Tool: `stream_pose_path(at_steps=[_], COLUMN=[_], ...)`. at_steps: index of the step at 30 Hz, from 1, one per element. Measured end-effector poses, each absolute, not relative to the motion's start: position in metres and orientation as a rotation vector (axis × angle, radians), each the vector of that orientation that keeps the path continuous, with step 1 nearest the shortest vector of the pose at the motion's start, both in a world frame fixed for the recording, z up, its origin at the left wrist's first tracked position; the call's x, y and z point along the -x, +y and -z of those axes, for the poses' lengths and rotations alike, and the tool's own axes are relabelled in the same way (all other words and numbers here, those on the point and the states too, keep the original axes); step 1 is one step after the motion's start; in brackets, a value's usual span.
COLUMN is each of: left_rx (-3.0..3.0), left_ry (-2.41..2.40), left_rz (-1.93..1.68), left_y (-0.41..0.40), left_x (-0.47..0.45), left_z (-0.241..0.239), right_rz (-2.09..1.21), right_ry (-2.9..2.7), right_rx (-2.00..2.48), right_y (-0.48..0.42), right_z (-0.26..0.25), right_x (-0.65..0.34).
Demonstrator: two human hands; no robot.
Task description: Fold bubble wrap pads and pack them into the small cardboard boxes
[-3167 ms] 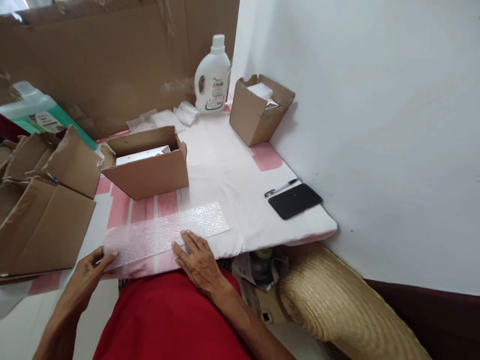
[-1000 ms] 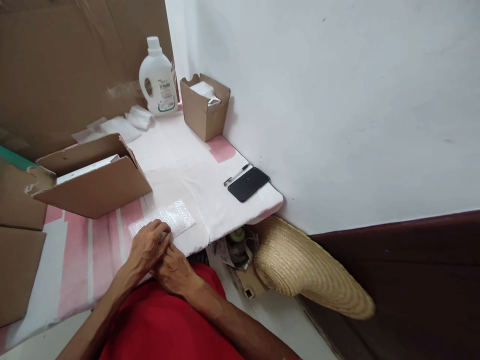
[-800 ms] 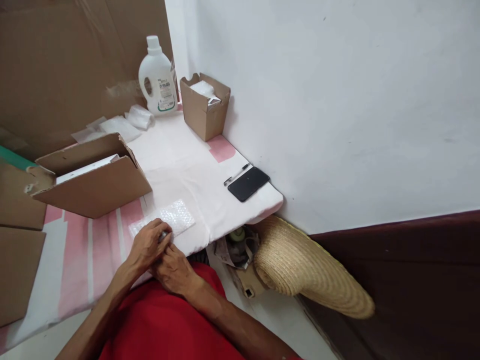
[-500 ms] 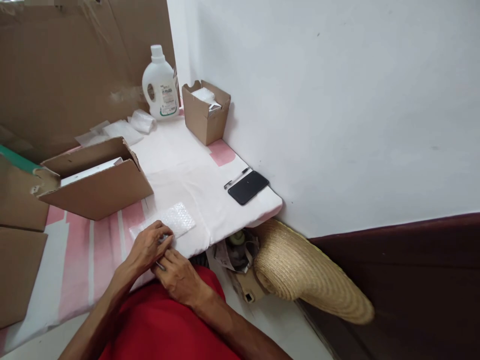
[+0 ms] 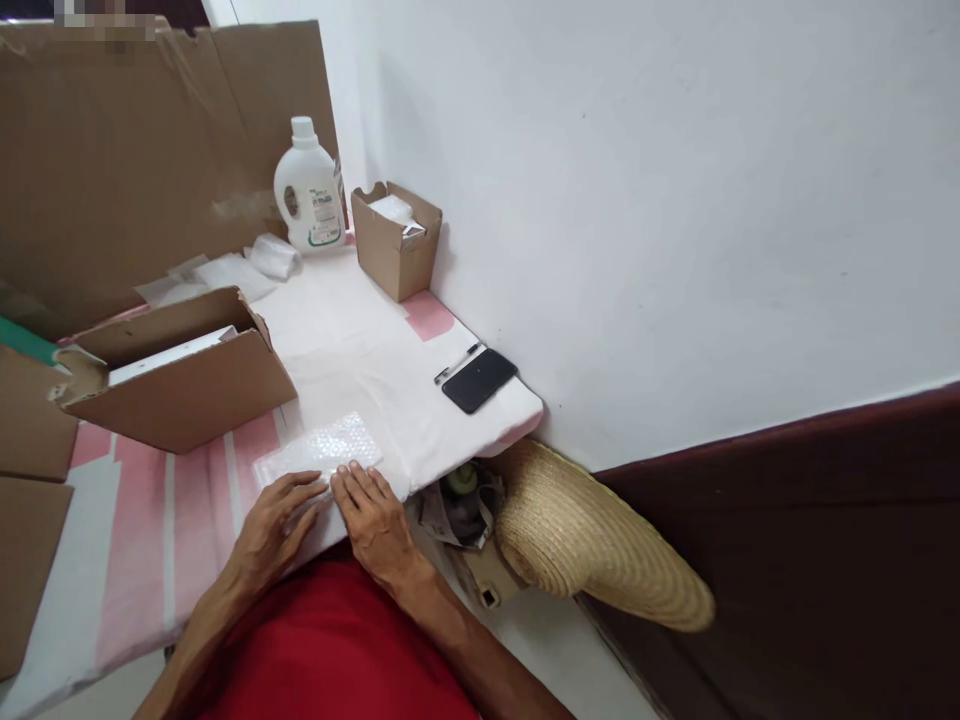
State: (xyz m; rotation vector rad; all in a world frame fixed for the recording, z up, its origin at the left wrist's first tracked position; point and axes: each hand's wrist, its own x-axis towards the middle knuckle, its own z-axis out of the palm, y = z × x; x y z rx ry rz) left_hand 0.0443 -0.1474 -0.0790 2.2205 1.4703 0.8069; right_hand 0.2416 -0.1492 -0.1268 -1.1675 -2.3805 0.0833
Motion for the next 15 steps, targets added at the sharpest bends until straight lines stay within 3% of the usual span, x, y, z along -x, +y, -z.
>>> stream_pose_path(at_steps=[3, 6, 9, 15], left_rx=[-1.915, -1.438, -1.166, -1.011], left_ry=[1.848, 2.129, 2.058, 1.962], left_rz=[-1.036, -0.869, -0.691, -0.848], left_y=[-0.158, -0.160, -0.154, -0.150], left_x=[-0.030, -0.019, -0.018, -0.022], left_z=[0.074, 0.066, 0.064, 0.069], right_rz=[-0.082, -0.074, -0.052, -0.120], right_ry=[-2.405, -2.425, -2.436, -2.456], right_rx=[1.183, 1.214, 1.243, 1.292], right_y=[-0.153, -0.152, -0.149, -0.148], right_z=[0.127, 0.123, 0.118, 0.109], right_x=[-0.241, -0.238, -0.232, -0.220])
